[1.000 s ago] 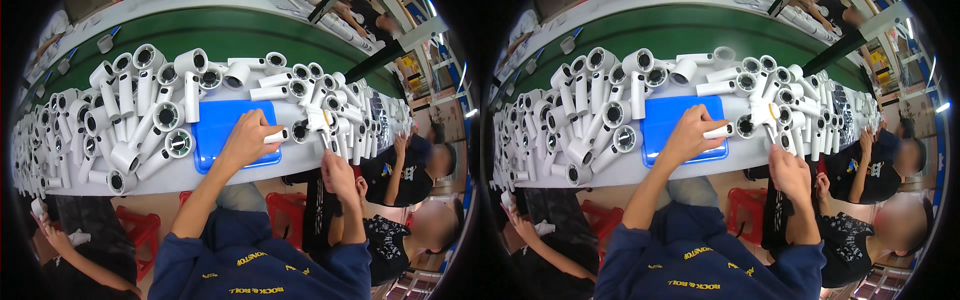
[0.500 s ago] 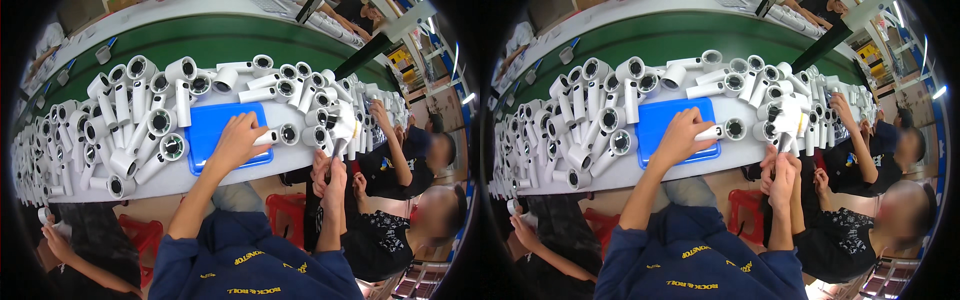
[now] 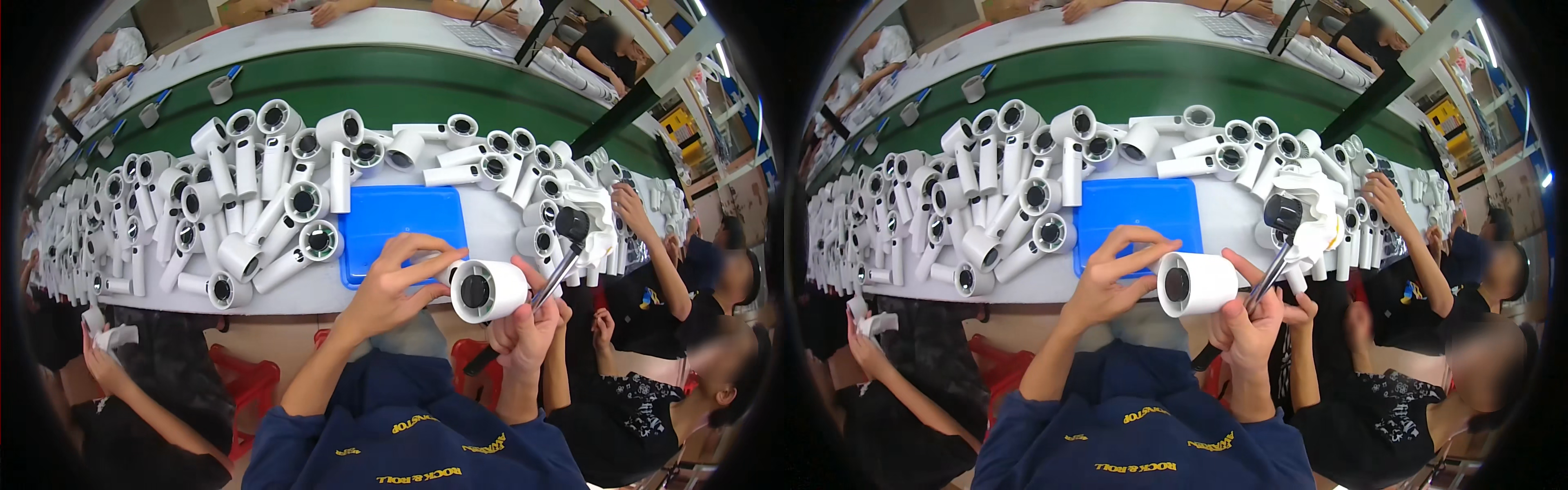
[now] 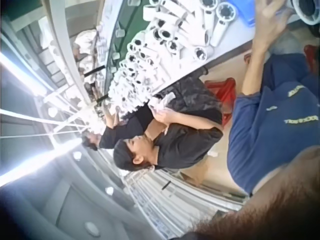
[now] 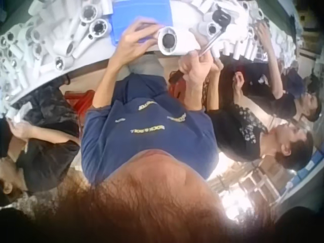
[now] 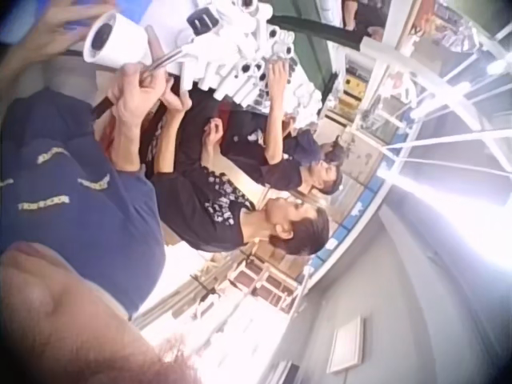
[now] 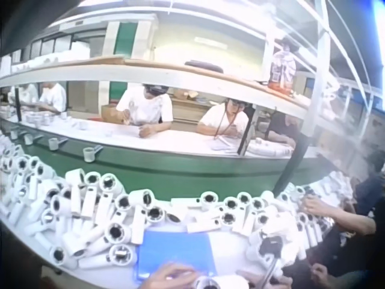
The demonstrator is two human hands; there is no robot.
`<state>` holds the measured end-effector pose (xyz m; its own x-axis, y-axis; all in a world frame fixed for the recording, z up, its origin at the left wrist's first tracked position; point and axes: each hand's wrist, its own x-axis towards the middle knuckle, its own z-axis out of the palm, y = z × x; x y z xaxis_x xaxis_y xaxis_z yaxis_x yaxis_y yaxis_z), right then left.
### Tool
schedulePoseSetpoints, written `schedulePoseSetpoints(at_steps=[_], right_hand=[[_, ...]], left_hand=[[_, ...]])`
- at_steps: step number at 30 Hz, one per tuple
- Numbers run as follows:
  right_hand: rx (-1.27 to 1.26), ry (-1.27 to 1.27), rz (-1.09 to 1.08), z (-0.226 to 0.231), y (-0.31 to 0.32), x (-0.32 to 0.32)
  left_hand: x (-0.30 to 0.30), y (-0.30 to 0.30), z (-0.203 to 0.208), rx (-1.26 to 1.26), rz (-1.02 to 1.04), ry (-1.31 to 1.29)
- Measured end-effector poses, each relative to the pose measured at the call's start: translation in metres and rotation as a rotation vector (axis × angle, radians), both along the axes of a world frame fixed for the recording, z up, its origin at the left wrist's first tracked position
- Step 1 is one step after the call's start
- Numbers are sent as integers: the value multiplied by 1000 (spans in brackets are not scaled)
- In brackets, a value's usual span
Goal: Assembling and cleaning white plastic device housings on an electronics production line.
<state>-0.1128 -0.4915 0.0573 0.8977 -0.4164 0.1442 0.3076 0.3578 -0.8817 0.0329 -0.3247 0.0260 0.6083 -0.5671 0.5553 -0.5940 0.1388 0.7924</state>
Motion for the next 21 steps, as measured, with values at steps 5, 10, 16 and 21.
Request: schedulePoseSetpoints(at_steps=[5,10,16,21], right_hand=[[-14,1,47,2,12,9],[-96,225,-4,-32,-7,16],[-103,324,106,-74,-56,43],[-38,266,169,-94,-81,50]], left_hand=[[-1,15,-1,28,38,-135],[-5,26,-34,-32,36,-154],[-41,117,-4,19,316,60],[-19,242,14,69,1078,152]])
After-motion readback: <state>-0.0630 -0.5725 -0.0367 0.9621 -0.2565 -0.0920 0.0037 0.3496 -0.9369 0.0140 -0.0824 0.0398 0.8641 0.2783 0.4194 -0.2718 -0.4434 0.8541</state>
